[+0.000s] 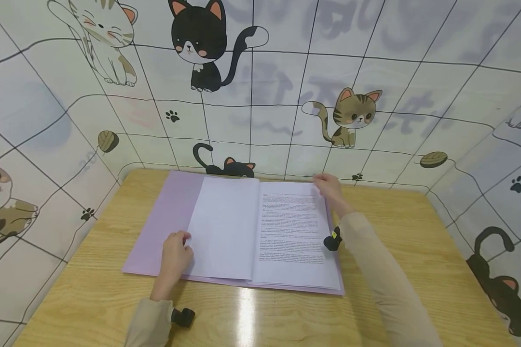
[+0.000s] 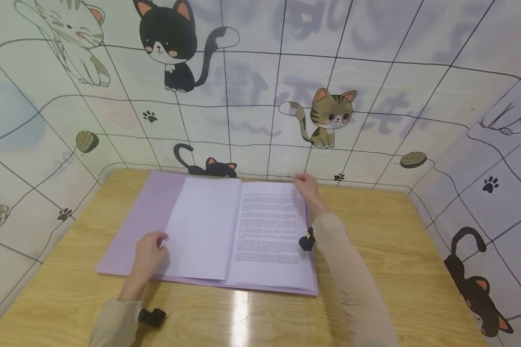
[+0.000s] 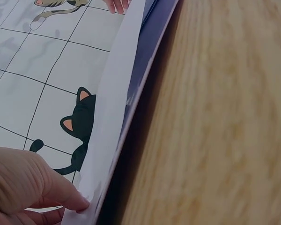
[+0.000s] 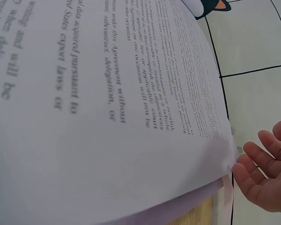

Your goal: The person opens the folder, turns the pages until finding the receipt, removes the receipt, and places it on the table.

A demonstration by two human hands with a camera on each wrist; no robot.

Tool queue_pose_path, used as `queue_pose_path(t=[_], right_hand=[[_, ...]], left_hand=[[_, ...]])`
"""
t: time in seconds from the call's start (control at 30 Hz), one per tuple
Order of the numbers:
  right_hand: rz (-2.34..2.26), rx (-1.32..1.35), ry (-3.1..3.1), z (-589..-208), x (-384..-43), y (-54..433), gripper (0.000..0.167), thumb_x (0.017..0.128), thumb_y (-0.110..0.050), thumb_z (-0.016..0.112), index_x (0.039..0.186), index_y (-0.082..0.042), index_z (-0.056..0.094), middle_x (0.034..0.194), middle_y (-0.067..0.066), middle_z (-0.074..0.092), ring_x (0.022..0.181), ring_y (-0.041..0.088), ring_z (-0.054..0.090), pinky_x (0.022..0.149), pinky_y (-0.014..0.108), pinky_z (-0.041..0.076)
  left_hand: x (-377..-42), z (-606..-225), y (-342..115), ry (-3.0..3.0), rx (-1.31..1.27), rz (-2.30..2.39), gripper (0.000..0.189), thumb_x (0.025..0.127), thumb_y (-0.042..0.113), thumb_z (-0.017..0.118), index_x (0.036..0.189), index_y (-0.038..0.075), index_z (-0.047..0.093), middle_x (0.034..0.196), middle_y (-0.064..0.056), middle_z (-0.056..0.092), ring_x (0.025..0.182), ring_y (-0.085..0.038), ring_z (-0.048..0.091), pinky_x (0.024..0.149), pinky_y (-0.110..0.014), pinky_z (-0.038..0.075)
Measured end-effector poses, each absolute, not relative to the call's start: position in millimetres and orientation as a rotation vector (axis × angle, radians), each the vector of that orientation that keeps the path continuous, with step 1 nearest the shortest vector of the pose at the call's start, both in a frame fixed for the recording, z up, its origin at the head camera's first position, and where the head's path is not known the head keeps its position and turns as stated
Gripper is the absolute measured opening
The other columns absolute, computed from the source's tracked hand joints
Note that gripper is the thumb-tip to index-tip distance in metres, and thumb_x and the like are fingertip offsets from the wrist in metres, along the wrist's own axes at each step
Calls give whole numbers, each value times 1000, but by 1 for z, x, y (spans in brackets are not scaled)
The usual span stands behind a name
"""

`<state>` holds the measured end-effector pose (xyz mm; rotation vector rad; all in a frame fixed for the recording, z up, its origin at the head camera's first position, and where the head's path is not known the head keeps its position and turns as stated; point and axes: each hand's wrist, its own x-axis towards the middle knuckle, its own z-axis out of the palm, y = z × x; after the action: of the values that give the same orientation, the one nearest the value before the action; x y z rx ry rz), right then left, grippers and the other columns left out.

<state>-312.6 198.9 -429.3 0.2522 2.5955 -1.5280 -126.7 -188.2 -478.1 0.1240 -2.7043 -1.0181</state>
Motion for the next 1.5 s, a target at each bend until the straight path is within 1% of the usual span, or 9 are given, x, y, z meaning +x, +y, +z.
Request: queue_pose_path(t=[0.2, 0.3, 0.43, 0.63, 0.73, 0.87, 1.27, 1.43, 1.5], right_hand=[[-1455, 215, 2671, -429, -314, 204, 39, 96, -17, 43, 130, 1, 50, 138, 19, 45, 130, 34, 36, 108, 46, 27], [-1426, 206, 2686, -431, -316, 207, 40, 94, -11, 40, 131, 1, 50, 139, 18, 44, 132, 34, 34, 108, 45, 27], [-1399, 190, 2697, -431, -317, 209, 44, 89, -4, 37, 131, 3, 48, 138, 20, 44, 130, 36, 35, 106, 45, 31], [-1354, 101, 2746, -434, -319, 212, 41, 89, -2, 45, 129, 6, 48, 130, 24, 48, 121, 37, 43, 101, 46, 37], [-1320, 70, 2766, -436, -321, 213, 42, 89, -3, 50, 130, 6, 48, 128, 24, 49, 117, 37, 46, 98, 45, 40], [-1243, 20, 2818, -437, -322, 213, 44, 88, -3, 51, 131, 7, 47, 128, 26, 48, 115, 37, 47, 97, 46, 40], [-1138, 14, 2864, -437, -321, 210, 36, 88, -6, 49, 121, 8, 55, 117, 26, 53, 104, 34, 49, 89, 43, 44], [-1085, -10, 2941, -439, -322, 211, 31, 86, -5, 50, 111, 11, 58, 106, 26, 58, 91, 31, 52, 73, 33, 44], [-1090, -6, 2944, -438, -320, 211, 30, 85, -6, 49, 108, 12, 58, 108, 26, 55, 90, 32, 49, 68, 32, 40]], left_hand=[[-128, -479, -188, -2709, 123, -1011, 23, 69, -15, 52, 90, -14, 61, 77, -22, 55, 72, -33, 53, 65, -45, 46], [-128, -479, -188, -2719, 130, -1007, 23, 69, -15, 52, 90, -14, 61, 78, -22, 55, 72, -33, 53, 65, -45, 46], [-128, -480, -189, -2729, 137, -1002, 22, 70, -14, 52, 90, -14, 61, 77, -21, 55, 72, -32, 52, 64, -45, 46], [-126, -481, -191, -2733, 143, -992, 21, 70, -13, 53, 89, -14, 62, 80, -22, 55, 73, -34, 53, 65, -46, 47], [-126, -481, -191, -2735, 162, -986, 21, 69, -12, 54, 89, -15, 62, 87, -26, 55, 79, -39, 56, 69, -49, 49], [-126, -482, -192, -2736, 184, -989, 20, 70, -10, 55, 88, -15, 64, 94, -29, 56, 86, -42, 57, 74, -51, 49], [-126, -485, -195, -2706, 130, -1043, 19, 71, -13, 52, 84, -12, 66, 84, -23, 59, 77, -35, 58, 69, -45, 50], [-126, -485, -195, -2708, 132, -1041, 19, 70, -13, 52, 84, -12, 66, 82, -22, 59, 76, -34, 57, 69, -45, 50], [-126, -485, -196, -2704, 128, -1042, 19, 70, -13, 52, 84, -12, 66, 82, -21, 59, 75, -34, 57, 68, -44, 50]])
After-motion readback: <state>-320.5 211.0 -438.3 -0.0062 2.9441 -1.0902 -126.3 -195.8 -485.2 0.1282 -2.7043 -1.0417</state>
